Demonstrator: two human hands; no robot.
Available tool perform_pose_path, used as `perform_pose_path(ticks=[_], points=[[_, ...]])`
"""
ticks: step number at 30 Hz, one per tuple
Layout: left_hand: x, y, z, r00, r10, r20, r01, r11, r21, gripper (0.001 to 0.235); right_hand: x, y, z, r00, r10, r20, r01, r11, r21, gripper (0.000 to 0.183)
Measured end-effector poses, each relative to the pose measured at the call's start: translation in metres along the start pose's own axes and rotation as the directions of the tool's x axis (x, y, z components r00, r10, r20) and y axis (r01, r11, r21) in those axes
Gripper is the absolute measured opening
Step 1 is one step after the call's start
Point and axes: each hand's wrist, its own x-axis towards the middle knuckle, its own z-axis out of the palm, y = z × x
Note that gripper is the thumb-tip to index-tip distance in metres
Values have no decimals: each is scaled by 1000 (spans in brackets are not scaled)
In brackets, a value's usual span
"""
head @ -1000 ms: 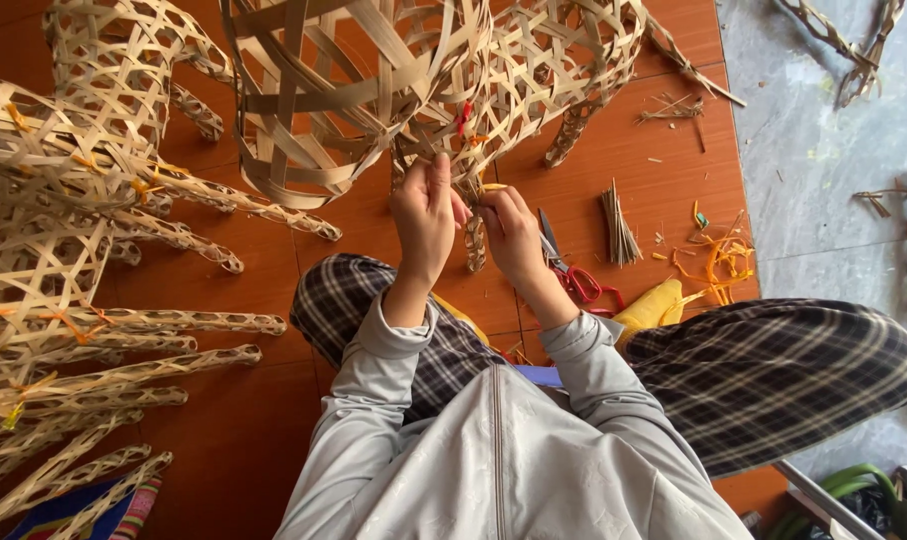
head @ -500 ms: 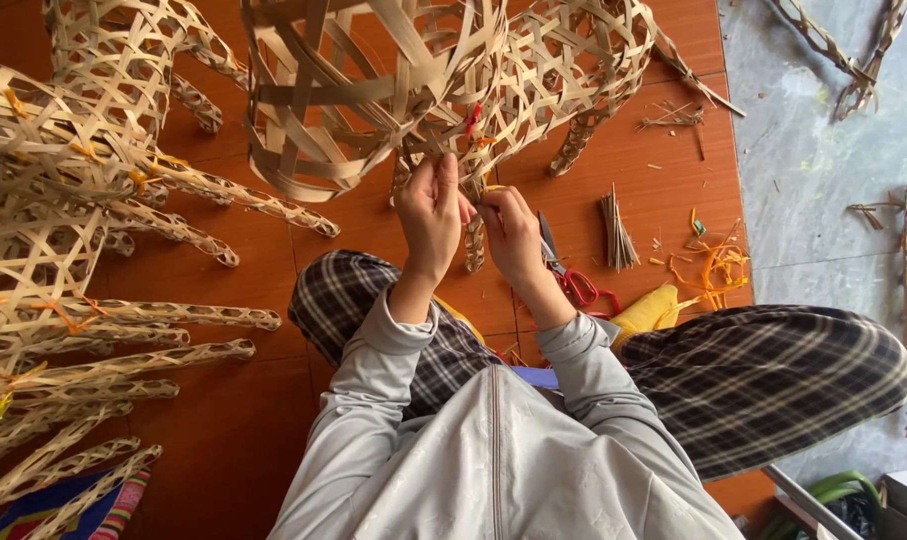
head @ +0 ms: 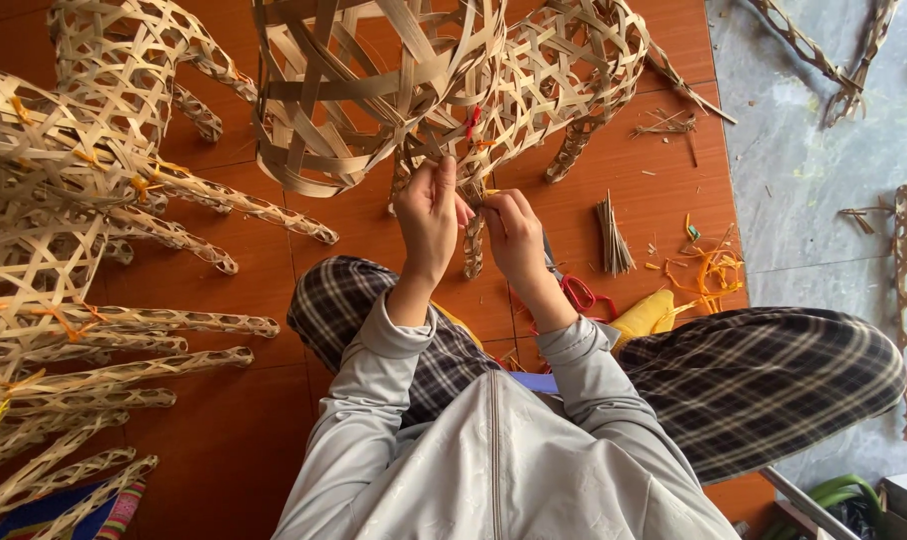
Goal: Assembling and finishing woven bamboo structures into animal shapes using ties and scissors.
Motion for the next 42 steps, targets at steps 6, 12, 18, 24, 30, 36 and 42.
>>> perform_pose_path(ticks=[6, 12, 18, 24, 30, 36, 42], points=[[0, 4, 3, 1000, -7, 6, 7, 999, -45, 37, 3, -3, -4, 999, -31, 21, 32, 999, -15, 10], [4, 5, 4, 999, -53, -5, 52, 985, -167, 38, 5, 1, -7, 996, -14, 86, 15, 1000, -10, 10], [1, -8, 5, 999, -41, -31, 38, 995, -91, 37, 8, 2, -11, 993, -30, 113, 34, 999, -32, 10], [2, 0, 7, 999, -35, -26, 32, 994, -105, 37, 8, 3, -14, 986, -11, 167, 14, 1000, -21, 12], [2, -10, 6, 999, -44, 2, 43, 989, -140, 40, 9, 10, -7, 994, -55, 97, 54, 999, 3, 11], [-1, 1, 7, 1000, -4, -23, 1, 993, -118, 41, 2, 11, -1, 998, -52, 19, 52, 998, 27, 12], [0, 16, 9, 999, -7, -38, 4, 996, -90, 38, 3, 10, 1, 997, -76, -20, 77, 997, 14, 13]])
